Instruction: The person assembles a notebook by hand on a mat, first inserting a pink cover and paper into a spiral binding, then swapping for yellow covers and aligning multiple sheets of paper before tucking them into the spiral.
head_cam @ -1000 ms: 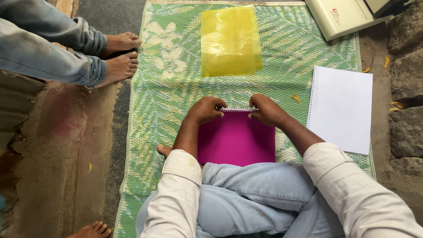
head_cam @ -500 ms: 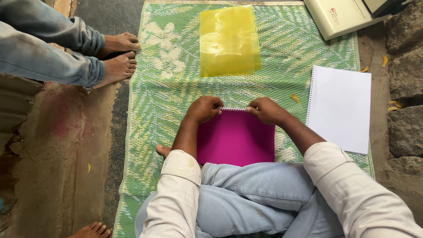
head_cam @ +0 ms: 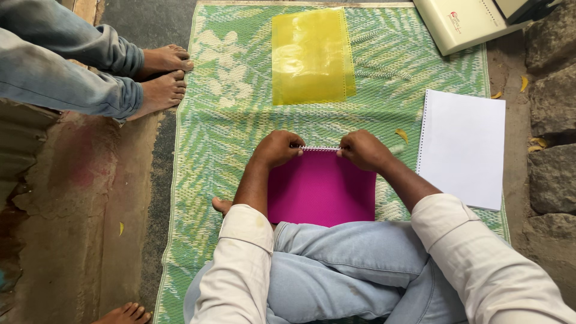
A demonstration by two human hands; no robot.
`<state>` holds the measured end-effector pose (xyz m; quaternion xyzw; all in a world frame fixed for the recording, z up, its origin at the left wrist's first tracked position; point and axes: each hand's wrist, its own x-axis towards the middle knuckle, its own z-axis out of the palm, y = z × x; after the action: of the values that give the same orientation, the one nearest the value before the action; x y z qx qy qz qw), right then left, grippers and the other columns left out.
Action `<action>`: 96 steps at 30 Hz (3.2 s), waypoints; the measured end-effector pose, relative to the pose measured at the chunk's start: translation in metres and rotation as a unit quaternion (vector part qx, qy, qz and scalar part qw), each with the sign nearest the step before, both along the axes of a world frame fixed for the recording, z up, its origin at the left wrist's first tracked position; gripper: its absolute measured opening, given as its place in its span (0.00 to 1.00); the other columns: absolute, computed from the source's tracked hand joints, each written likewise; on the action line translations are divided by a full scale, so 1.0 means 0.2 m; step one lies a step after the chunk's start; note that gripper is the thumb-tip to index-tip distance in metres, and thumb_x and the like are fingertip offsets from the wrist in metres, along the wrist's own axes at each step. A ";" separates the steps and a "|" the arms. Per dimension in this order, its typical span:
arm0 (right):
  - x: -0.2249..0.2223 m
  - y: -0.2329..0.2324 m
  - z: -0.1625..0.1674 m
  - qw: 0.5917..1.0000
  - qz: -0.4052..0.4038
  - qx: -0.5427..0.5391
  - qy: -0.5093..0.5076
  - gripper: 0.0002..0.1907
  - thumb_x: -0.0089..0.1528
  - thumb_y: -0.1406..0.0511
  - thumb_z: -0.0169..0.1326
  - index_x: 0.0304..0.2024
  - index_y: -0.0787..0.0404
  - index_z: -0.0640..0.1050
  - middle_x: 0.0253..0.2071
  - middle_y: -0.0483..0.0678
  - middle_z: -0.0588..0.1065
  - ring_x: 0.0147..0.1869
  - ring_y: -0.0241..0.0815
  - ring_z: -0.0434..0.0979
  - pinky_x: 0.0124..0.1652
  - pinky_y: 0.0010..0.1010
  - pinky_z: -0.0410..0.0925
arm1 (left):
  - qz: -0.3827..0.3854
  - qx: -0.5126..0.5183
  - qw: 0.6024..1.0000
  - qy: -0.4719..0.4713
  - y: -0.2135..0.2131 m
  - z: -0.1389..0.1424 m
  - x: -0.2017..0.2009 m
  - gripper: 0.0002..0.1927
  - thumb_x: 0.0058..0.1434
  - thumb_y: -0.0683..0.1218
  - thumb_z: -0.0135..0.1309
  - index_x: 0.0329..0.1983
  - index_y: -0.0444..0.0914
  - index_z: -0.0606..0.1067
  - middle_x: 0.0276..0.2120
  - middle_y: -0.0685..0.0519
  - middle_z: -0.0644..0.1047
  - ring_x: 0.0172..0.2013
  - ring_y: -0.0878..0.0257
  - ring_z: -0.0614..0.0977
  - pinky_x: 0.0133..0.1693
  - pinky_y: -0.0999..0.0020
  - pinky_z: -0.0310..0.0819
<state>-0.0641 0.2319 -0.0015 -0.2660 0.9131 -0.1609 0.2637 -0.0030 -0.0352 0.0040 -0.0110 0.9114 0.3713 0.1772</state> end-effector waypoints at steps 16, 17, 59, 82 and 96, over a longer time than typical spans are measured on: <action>0.04 -0.03 0.04 0.990 0.012 -0.126 0.054 0.17 0.58 0.58 0.64 0.37 0.65 0.79 0.35 0.55 0.78 0.39 0.54 0.78 0.40 0.45 0.71 | 0.001 0.008 1.000 0.015 -0.01 -0.02 0.00 0.15 0.55 0.48 0.66 0.47 0.44 0.84 0.44 0.51 0.85 0.45 0.59 0.86 0.48 0.62 0.80; 0.03 -0.03 0.04 0.990 0.001 -0.137 0.016 0.12 0.62 0.59 0.62 0.39 0.62 0.80 0.36 0.53 0.78 0.40 0.51 0.79 0.42 0.44 0.71 | -0.005 0.006 1.000 0.017 -0.01 -0.01 0.00 0.15 0.55 0.47 0.66 0.47 0.44 0.84 0.44 0.51 0.85 0.45 0.59 0.86 0.48 0.62 0.80; 0.11 -0.06 0.05 0.986 0.012 -0.161 0.038 0.07 0.59 0.67 0.61 0.38 0.64 0.80 0.39 0.53 0.80 0.42 0.51 0.82 0.45 0.39 0.74 | 0.003 -0.053 0.998 0.046 0.04 0.11 0.21 0.12 0.60 0.50 0.63 0.45 0.42 0.82 0.44 0.49 0.82 0.44 0.50 0.83 0.45 0.54 0.76; 0.05 -0.07 0.10 0.987 -0.001 -0.158 -0.009 0.15 0.67 0.59 0.56 0.48 0.64 0.81 0.42 0.57 0.80 0.46 0.52 0.80 0.47 0.42 0.72 | 0.066 0.011 0.978 0.196 0.05 -0.01 0.22 0.10 0.61 0.48 0.61 0.44 0.43 0.82 0.42 0.51 0.83 0.42 0.51 0.84 0.43 0.57 0.78; 0.05 -0.08 0.07 0.981 0.032 -0.189 -0.006 0.10 0.68 0.61 0.57 0.45 0.61 0.81 0.39 0.53 0.79 0.42 0.50 0.80 0.45 0.42 0.72 | 0.032 -0.007 0.977 0.212 0.04 0.08 0.24 0.11 0.61 0.45 0.61 0.46 0.43 0.82 0.42 0.52 0.82 0.42 0.50 0.84 0.44 0.55 0.78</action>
<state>-0.0538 0.2168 0.0133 -0.3389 0.8558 -0.3239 0.2188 0.0453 -0.0280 0.0195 0.0375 0.9300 0.3642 -0.0316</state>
